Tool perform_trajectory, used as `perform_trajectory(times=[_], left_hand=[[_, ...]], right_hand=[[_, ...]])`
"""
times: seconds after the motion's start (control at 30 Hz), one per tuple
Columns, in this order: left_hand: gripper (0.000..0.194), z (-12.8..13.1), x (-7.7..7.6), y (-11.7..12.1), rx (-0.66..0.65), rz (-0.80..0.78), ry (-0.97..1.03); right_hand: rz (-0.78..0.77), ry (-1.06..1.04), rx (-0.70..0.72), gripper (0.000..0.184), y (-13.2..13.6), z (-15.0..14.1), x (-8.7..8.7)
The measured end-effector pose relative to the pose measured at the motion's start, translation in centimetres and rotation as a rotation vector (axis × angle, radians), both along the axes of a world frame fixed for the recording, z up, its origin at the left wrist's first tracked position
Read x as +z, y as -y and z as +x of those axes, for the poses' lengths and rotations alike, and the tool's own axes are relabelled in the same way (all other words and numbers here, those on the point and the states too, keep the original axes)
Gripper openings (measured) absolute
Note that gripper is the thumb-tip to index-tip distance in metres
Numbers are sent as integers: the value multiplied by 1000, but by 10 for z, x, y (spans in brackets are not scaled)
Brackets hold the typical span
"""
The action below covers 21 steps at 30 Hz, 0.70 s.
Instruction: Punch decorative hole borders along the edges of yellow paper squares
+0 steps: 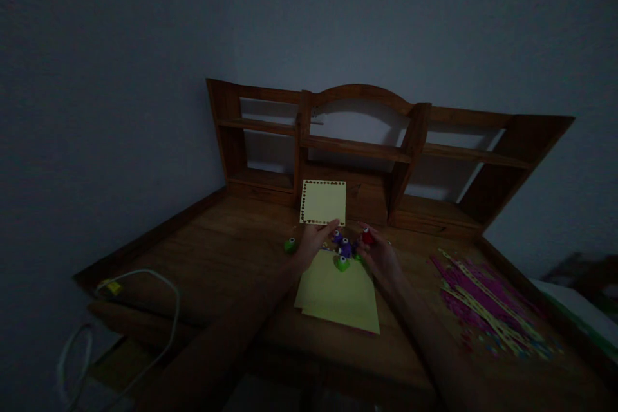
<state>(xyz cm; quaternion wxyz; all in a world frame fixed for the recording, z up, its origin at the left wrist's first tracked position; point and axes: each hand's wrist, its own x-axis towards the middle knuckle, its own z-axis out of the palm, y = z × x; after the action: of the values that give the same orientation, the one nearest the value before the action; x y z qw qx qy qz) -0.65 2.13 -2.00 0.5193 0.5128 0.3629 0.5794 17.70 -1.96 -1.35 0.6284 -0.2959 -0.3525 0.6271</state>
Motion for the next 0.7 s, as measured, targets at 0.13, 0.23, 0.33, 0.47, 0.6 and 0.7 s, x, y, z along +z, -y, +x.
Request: perform_trajectory(times=[0.13,0.23,0.33,0.47,0.6,0.7], left_hand=[[44,3,1,2,-17,49,-16],[42,4,4,7,-18,74,-14],[39,4,5,11,-32,73,-67],[39,3,7,16,-44,105,-86],[44,3,9,20,-60,135,-80],[45,5,11,22,-62,125,-63]], right_hand=[[-34,-6,-10,30,0,4,0],[-27,60,-4,34,-2,7,-3],[0,102,36,33,-6,12,-4],[-23,166,30,47,-9,17,-4],[-56,138,65,46,-10,20,-3],[-66,135,97,45,-9,21,-2]])
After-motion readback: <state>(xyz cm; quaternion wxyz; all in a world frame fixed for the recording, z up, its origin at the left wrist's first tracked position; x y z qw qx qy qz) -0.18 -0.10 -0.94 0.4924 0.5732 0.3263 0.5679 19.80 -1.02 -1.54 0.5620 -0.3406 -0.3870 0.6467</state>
